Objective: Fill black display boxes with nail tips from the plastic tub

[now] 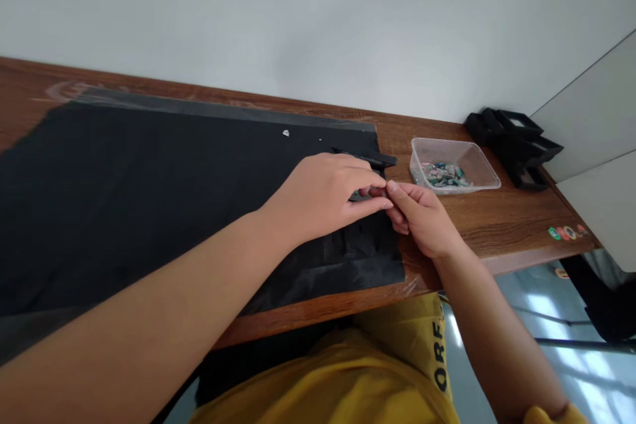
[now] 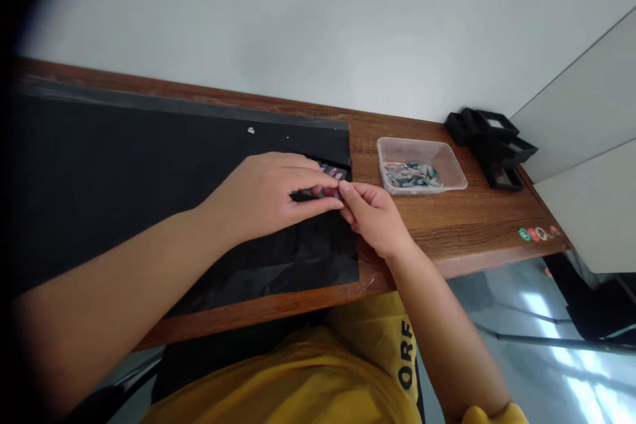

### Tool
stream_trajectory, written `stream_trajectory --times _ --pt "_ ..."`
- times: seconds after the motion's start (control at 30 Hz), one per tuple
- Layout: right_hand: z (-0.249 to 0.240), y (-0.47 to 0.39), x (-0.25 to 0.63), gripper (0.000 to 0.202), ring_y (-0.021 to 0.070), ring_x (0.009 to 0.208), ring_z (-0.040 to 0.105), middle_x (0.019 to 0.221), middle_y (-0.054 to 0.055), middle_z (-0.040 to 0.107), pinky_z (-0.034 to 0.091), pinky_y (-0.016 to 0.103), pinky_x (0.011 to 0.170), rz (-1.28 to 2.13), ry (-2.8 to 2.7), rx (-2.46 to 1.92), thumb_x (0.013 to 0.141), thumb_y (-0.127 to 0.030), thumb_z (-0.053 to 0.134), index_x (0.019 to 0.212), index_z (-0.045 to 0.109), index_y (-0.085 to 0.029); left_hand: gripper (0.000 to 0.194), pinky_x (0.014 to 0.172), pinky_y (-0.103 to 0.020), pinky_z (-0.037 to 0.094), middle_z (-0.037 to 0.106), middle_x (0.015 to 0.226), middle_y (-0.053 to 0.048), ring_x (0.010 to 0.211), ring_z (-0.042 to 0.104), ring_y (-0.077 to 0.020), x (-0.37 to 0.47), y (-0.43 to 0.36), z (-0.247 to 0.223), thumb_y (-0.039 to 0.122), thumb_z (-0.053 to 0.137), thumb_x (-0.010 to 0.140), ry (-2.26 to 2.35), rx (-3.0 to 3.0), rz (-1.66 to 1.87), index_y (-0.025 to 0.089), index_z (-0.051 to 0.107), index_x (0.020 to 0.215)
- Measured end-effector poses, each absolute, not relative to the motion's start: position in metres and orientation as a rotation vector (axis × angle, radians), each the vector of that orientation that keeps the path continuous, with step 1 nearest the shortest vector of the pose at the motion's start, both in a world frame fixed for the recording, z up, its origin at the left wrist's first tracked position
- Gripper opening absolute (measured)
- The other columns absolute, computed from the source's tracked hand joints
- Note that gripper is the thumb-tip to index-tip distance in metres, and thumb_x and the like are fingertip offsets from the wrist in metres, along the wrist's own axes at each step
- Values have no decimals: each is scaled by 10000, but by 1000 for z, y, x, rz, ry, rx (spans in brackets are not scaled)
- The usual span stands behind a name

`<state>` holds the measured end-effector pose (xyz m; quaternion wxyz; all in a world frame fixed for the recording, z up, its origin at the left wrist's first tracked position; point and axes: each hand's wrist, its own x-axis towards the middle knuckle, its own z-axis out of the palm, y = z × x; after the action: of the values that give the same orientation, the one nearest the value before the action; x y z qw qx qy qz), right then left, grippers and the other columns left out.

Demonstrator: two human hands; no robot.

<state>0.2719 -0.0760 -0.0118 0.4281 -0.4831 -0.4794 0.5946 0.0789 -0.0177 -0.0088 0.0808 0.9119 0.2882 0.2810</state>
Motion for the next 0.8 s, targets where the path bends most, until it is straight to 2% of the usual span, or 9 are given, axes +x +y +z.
stream_trajectory --times 0.13,0.27,0.37,0.6,0.8 --pt "-10 -74 276 471 64 447 269 540 -67 464 162 227 415 1642 -1091 -1186 883 -661 722 808 664 -200 304 807 -312 490 813 962 -23 928 741 -213 78 -16 -9 466 613 1052 870 2771 794 259 832 1013" --pt "-9 -71 278 557 75 428 268 557 -55 511 183 236 405 1673 -1002 -1191 968 -710 579 998 734 -176 257 828 -315 493 819 994 -18 974 745 -227 78 -14 -10 457 660 1023 909 2738 777 284 841 1077" --pt "-8 -70 278 570 82 419 280 580 -56 534 196 240 404 1637 -945 -1209 1000 -713 521 1100 713 -185 256 777 -297 481 811 937 1 903 737 -205 78 -12 -12 478 694 994 931 2622 746 291 846 1080" --pt "-4 -72 277 532 91 405 317 578 -59 569 206 244 408 1593 -925 -1221 964 -719 566 1102 653 -212 289 627 -278 396 725 745 30 702 664 -167 78 -3 -18 503 744 942 1080 2478 569 294 844 1114" --pt "-8 -73 276 524 86 402 345 582 -70 565 227 245 414 1500 -1008 -1228 912 -717 631 1073 651 -218 224 647 -309 375 738 782 -3 821 706 -224 85 -5 -18 469 710 980 1171 2587 519 292 842 1018"
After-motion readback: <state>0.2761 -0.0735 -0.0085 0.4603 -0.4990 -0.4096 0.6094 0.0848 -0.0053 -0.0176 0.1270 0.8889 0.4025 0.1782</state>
